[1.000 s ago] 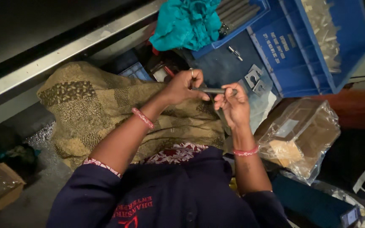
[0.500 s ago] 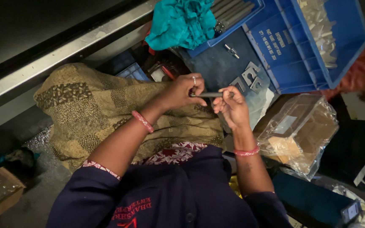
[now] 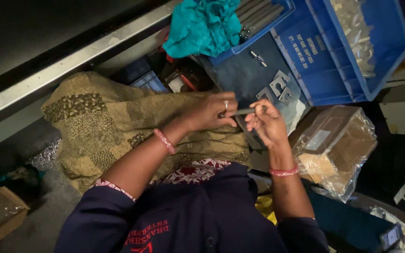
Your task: The person inspects a metal rod, then uses a wrench to tighten a bolt on a machine. They handle several metal components and tools, placing them into a blue bin and adjusting the machine's internal parts.
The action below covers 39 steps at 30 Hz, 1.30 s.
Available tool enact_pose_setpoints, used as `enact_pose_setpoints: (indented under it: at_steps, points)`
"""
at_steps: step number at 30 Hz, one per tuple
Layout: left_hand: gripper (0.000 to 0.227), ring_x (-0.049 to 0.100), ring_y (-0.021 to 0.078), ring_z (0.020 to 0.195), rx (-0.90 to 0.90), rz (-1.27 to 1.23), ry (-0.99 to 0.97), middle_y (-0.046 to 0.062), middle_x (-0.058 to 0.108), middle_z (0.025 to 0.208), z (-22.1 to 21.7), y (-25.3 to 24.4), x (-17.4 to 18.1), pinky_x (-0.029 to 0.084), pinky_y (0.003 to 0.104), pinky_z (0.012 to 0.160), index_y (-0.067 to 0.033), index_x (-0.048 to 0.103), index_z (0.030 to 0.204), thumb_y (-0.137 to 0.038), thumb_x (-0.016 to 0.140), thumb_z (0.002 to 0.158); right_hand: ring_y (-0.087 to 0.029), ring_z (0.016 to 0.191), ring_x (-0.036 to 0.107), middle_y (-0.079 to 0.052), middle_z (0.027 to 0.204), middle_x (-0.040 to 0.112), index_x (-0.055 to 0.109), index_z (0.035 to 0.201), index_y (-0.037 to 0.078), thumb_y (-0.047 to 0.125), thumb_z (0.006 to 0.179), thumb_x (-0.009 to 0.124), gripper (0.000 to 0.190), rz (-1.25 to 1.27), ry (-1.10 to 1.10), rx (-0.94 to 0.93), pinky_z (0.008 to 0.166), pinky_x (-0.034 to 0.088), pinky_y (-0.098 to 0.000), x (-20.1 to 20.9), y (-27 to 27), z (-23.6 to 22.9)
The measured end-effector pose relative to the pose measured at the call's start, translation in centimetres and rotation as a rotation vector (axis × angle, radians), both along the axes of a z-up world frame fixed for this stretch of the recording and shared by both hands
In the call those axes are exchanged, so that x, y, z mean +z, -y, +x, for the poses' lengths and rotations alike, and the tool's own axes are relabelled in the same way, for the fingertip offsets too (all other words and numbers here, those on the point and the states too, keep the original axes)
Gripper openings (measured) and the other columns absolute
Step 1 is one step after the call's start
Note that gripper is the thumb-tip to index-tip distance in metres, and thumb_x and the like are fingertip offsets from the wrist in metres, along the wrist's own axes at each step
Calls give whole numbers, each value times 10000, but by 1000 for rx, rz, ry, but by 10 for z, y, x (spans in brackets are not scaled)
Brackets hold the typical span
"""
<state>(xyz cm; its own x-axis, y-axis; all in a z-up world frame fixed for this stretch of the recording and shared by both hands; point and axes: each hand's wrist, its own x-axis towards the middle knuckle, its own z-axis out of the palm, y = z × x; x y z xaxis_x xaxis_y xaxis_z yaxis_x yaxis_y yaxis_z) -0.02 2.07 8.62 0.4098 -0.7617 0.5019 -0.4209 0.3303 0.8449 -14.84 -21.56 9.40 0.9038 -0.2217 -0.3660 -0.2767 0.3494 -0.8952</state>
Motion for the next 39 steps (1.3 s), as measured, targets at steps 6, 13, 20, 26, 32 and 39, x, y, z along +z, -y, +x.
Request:
enact_pose_setpoints:
  at_steps: [6, 13, 20, 26, 32, 39]
  points:
    - [393, 585, 253, 747, 19, 61, 76, 64, 487, 871, -1, -5, 3, 467, 417, 663, -60, 490, 837, -208, 850, 790, -211, 653, 690, -148, 838, 711, 598, 1130, 20, 162, 1113, 510, 168, 99, -3, 29, 601, 551, -312, -7, 0, -1]
    - [437, 572, 219, 733, 4, 84, 103, 48, 498, 897, -5, -3, 3, 449, 407, 645, -79, 445, 816, -222, 859, 817, -227, 693, 689, -175, 880, 712, 592, 1118, 12, 130, 1116, 510, 144, -14, 33, 76, 638, 565, -347, 12, 5, -3]
    - [548, 370, 67, 704, -43, 9, -482, -41, 386, 819, -11, 15, -36, 350, 259, 592, -129, 376, 790, -152, 923, 753, -240, 797, 722, -181, 967, 729, 534, 1146, 28, 174, 1065, 582, 174, -201, 184, -17, 759, 603, -371, 7, -14, -3]
    - [537, 365, 39, 708, -102, -77, -668, -76, 391, 759, -11, 29, -67, 326, 242, 596, -158, 362, 789, -84, 893, 788, -247, 834, 719, -192, 992, 720, 538, 1175, 22, 175, 1078, 598, 192, -371, 277, 13, 799, 593, -386, -1, -18, -3]
    - [540, 390, 37, 667, 123, -99, -703, -80, 391, 746, 15, 14, -78, 373, 238, 552, -174, 326, 774, -72, 855, 800, -243, 718, 720, -200, 936, 720, 547, 1171, 25, 183, 1037, 592, 212, -276, 230, -244, 698, 611, -389, 14, 26, -2]
    - [334, 387, 35, 518, 458, -23, -1094, -66, 458, 623, 38, 12, -85, 306, 212, 458, -149, 487, 796, -250, 783, 914, -216, 676, 707, -169, 882, 722, 532, 1150, 13, 180, 1050, 588, 202, -571, 236, -354, 637, 603, -362, 17, 72, 16]
